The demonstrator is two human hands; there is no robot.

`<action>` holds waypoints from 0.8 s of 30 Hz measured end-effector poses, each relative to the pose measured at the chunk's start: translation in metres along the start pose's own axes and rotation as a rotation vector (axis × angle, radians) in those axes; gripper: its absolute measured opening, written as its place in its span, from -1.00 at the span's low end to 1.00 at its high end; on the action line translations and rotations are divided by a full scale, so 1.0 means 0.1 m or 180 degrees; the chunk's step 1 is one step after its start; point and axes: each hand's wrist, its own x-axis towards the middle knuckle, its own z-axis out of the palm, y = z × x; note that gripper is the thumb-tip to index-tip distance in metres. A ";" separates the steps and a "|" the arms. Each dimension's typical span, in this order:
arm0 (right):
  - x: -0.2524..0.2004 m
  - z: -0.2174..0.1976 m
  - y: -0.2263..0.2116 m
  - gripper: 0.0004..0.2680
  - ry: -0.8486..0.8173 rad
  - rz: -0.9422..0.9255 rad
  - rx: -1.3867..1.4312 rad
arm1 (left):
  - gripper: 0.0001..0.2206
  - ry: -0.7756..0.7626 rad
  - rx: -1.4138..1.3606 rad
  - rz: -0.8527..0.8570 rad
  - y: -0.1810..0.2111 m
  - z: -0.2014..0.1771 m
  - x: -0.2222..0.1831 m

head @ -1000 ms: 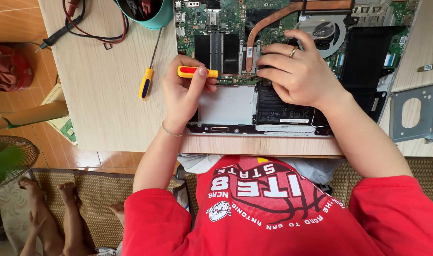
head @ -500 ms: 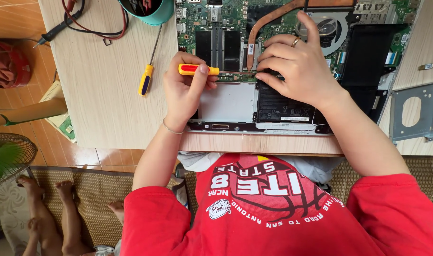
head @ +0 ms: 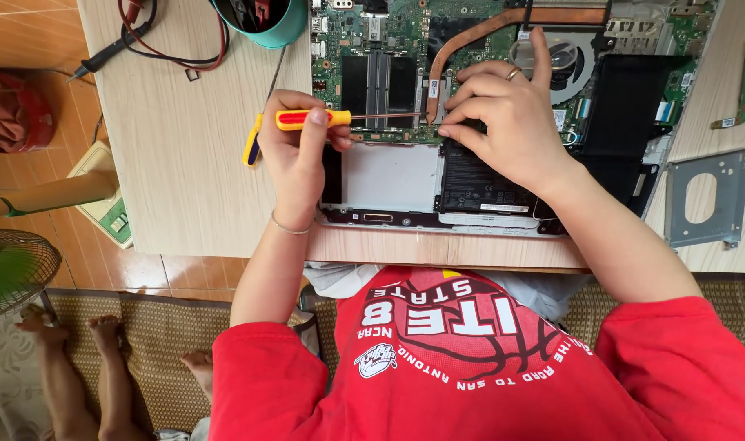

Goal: The person repairs a laptop by manipulating internal hardware components such as the hard drive and RAM.

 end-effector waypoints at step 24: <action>-0.12 0.06 0.17 -0.94 0.0141 -0.0435 -0.0056 | -0.85 -0.1065 0.2499 0.1061 0.66 0.46 -0.19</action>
